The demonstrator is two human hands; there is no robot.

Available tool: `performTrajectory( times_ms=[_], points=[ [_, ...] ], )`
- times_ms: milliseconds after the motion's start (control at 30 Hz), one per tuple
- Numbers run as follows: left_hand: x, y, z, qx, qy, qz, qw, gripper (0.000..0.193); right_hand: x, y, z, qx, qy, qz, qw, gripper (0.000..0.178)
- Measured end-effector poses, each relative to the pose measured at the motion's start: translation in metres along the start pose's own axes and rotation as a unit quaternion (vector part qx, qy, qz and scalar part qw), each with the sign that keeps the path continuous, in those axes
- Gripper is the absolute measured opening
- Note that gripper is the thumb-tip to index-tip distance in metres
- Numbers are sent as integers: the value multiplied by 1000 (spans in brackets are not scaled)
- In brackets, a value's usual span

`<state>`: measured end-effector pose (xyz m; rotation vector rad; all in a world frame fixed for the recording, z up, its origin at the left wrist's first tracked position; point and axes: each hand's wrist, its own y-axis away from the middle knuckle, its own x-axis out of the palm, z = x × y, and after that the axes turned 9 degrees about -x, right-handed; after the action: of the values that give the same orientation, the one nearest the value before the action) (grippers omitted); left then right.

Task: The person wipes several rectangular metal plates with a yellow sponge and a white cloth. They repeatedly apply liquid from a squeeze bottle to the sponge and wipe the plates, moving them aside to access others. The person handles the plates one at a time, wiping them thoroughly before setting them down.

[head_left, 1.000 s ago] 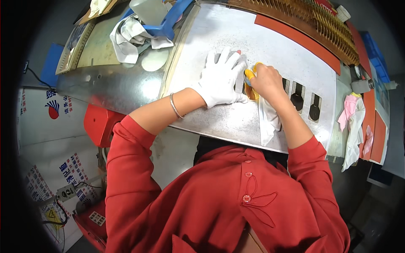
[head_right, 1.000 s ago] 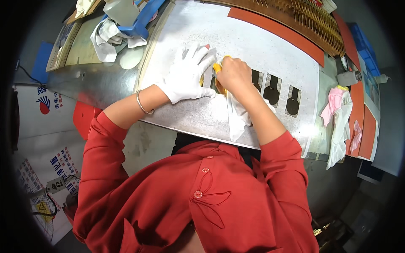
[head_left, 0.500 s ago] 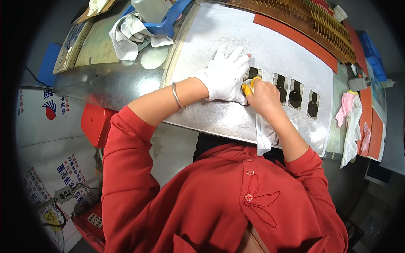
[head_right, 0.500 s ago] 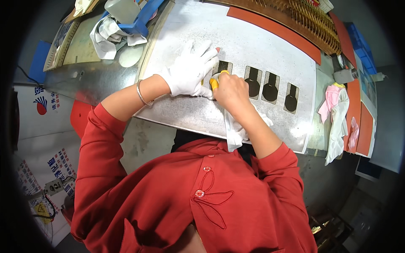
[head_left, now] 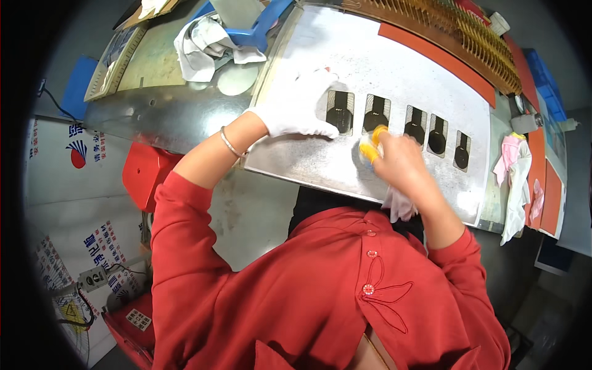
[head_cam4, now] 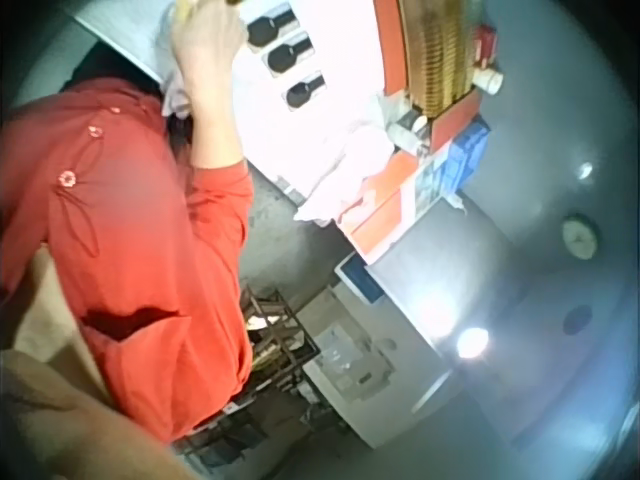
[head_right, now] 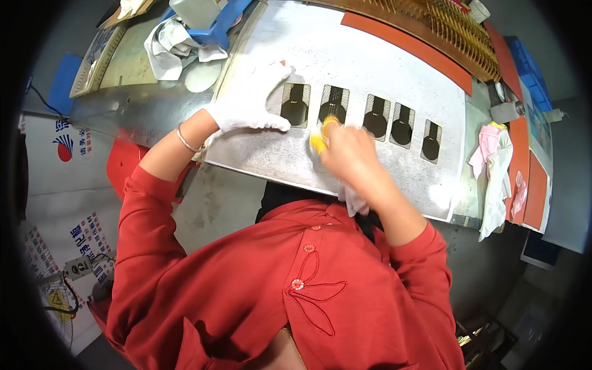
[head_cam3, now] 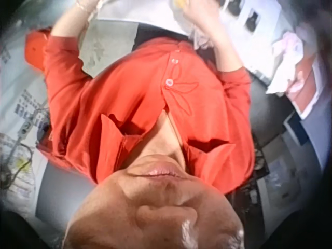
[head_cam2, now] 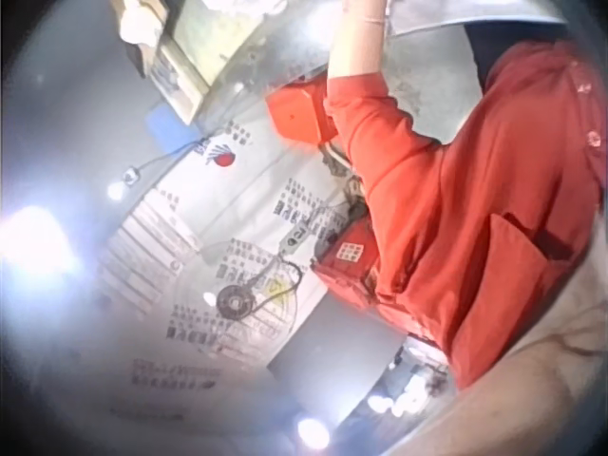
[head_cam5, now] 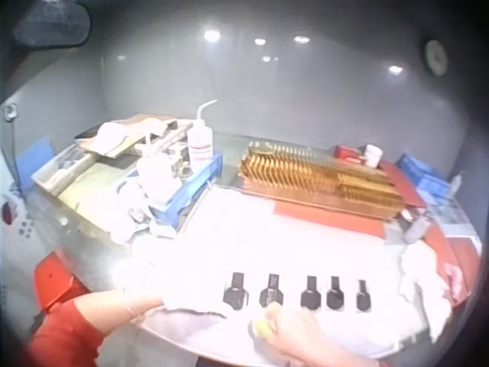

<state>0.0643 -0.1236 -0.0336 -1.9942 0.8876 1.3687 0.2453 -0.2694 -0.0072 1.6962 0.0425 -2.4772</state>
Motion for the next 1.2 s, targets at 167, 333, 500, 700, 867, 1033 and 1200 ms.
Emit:
performTrajectory(
  times_ms=[167, 333, 500, 700, 867, 1033, 1200],
  points=[
    [6, 17, 8, -6, -26, -45, 999, 96, -8, -77, -3, 11, -33, -23, 999, 24],
    [15, 18, 10, -9, -41, -92, 995, 87, 13, -117, -7, 9, 0, -28, 1000, 21],
    [9, 15, 5, -45, -39, -47, 997, 85, 23, -120, -2, 12, 6, -16, 1000, 17],
    [13, 14, 10, 5, -64, -62, 996, 82, 28, -102, 7, 16, 3, -15, 1000, 15],
    [5, 8, 3, 1, -82, 2, 997, 81, 37, -85, 12, -13, -17, -65, 998, 14],
    [-4, 2, 3, 60, -111, 17, 992, 92, 42, -71, 17, -40, -29, -53, 997, 15],
    [-13, 0, -2, 57, -115, 70, 989, 110, 50, -51, 24, -51, -56, -50, 996, 18]
  ],
)
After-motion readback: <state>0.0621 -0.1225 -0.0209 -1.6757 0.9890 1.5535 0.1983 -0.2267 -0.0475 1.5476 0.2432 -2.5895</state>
